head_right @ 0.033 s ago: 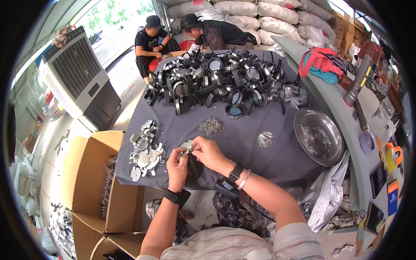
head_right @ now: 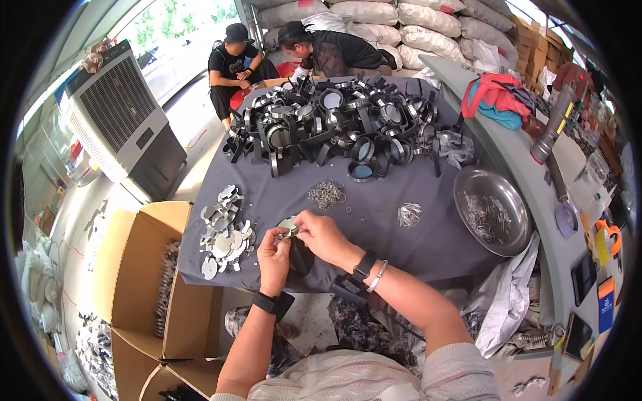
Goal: The person assembles a mask component by hand, fitting a metal plate into a metal ring and securing them with a small metal pin. Once finished, the person places the completed assembly into a cardboard box and repeats the process.
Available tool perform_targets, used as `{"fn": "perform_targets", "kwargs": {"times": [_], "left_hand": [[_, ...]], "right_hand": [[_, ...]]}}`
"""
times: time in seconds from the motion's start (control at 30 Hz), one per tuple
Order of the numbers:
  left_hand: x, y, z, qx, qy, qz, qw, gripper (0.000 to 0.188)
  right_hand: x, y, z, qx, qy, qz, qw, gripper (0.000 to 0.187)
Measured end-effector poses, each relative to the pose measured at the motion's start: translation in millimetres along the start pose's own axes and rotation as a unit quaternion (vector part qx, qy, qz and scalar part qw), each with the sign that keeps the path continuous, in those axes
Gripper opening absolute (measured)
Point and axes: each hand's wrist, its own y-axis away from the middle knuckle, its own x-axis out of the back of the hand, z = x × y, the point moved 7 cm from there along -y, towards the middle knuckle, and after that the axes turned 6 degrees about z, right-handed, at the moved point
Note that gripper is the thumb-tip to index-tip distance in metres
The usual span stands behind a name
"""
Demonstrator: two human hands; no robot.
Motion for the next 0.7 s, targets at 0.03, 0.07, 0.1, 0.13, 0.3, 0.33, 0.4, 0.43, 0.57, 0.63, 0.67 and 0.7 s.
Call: {"fn": "perform_targets", "kwargs": {"times": [0.03,0.07,0.1,0.13,0.3,0.33,0.4,0.43,0.57,0.63,0.67,0.7], "left_hand": [[0.4,-0.3,-1.0,0.001,0.000,0.000,1.000,0.015],[0.8,-0.5,-1.7,0.001,-0.004,0.001,1.000,0.015],[1.1,-0.7,-2.3,0.001,-0.007,0.001,1.000,0.015],[0.6,-0.3,-2.2,0.002,-0.007,0.001,1.000,0.015],[0.9,-0.3,-0.4,0.000,-0.015,0.018,1.000,0.015],[0.0,0.0,0.4,0.000,-0.013,0.017,1.000,0.015],[-1.7,0.3,1.2,0.008,-0.009,0.019,1.000,0.015],[-1.1,-0.1,1.5,0.006,-0.008,0.017,1.000,0.015],[2.7,1.1,4.0,0.009,-0.007,0.016,1.000,0.015],[3.3,1.9,0.3,0.010,-0.010,0.014,1.000,0.012],[3.3,1.8,-0.9,0.015,-0.004,0.012,1.000,0.014],[1.6,1.4,-2.1,0.016,-0.003,0.009,1.000,0.014]], "right_hand": [[0.3,0.1,-17.5,0.140,0.124,0.008,0.982,0.017],[1.3,-3.0,-18.2,0.139,0.123,0.008,0.983,0.017],[0.2,-4.1,-25.4,0.186,0.149,0.000,0.971,0.019],[-1.9,-2.7,-32.6,0.231,0.176,-0.008,0.957,0.021],[-9.6,-7.2,11.1,-0.137,-0.124,-0.043,0.982,0.021],[-11.1,-4.5,19.4,-0.207,-0.216,-0.031,0.954,0.021],[-9.6,-3.9,21.7,-0.192,-0.193,-0.028,0.962,0.022],[-9.0,-4.7,21.2,-0.175,-0.172,-0.028,0.969,0.023],[-5.0,-1.1,21.5,-0.159,-0.106,0.017,0.981,0.027],[-9.4,6.6,24.4,-0.218,-0.199,0.079,0.952,0.029],[-7.6,6.7,16.4,-0.201,-0.150,0.095,0.963,0.031],[-10.0,7.8,16.4,-0.202,-0.149,0.098,0.963,0.031]]}}
